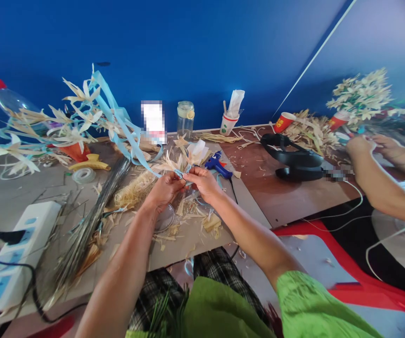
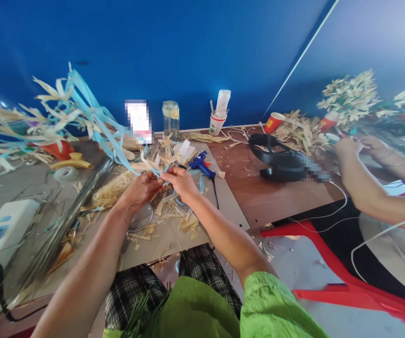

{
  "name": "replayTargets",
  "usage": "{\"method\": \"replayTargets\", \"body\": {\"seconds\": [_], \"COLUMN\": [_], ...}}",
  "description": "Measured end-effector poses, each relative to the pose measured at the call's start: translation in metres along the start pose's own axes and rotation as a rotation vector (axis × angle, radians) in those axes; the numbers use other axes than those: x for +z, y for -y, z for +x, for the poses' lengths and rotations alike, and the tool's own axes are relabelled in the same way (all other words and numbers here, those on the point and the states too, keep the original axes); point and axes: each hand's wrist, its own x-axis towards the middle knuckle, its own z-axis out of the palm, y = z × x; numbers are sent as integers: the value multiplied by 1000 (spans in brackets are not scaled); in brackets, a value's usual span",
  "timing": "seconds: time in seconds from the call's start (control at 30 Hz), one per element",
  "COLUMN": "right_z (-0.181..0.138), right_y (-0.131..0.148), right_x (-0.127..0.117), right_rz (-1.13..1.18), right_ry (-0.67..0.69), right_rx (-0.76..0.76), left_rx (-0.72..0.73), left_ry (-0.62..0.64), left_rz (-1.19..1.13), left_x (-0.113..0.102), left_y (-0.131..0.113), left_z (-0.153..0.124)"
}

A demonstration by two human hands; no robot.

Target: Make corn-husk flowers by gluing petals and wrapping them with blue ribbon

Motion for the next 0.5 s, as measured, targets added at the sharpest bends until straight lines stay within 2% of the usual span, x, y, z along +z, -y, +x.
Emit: {"method": "replayTargets", "body": {"seconds": [0.2, 0.5], "right_z": [-2, -3], "right_y": [2, 5], "right_x": [1, 2], "right_rz": [-45, -1], "right_ry": [-8, 35], "right_rx": [-147, -178], "left_rx": [-83, -88], "left_ry": [24, 29], "left_rz": [-214, -321], "left_x": [2, 4], "left_y": [-11, -17], "left_z": [-6, -9]}}
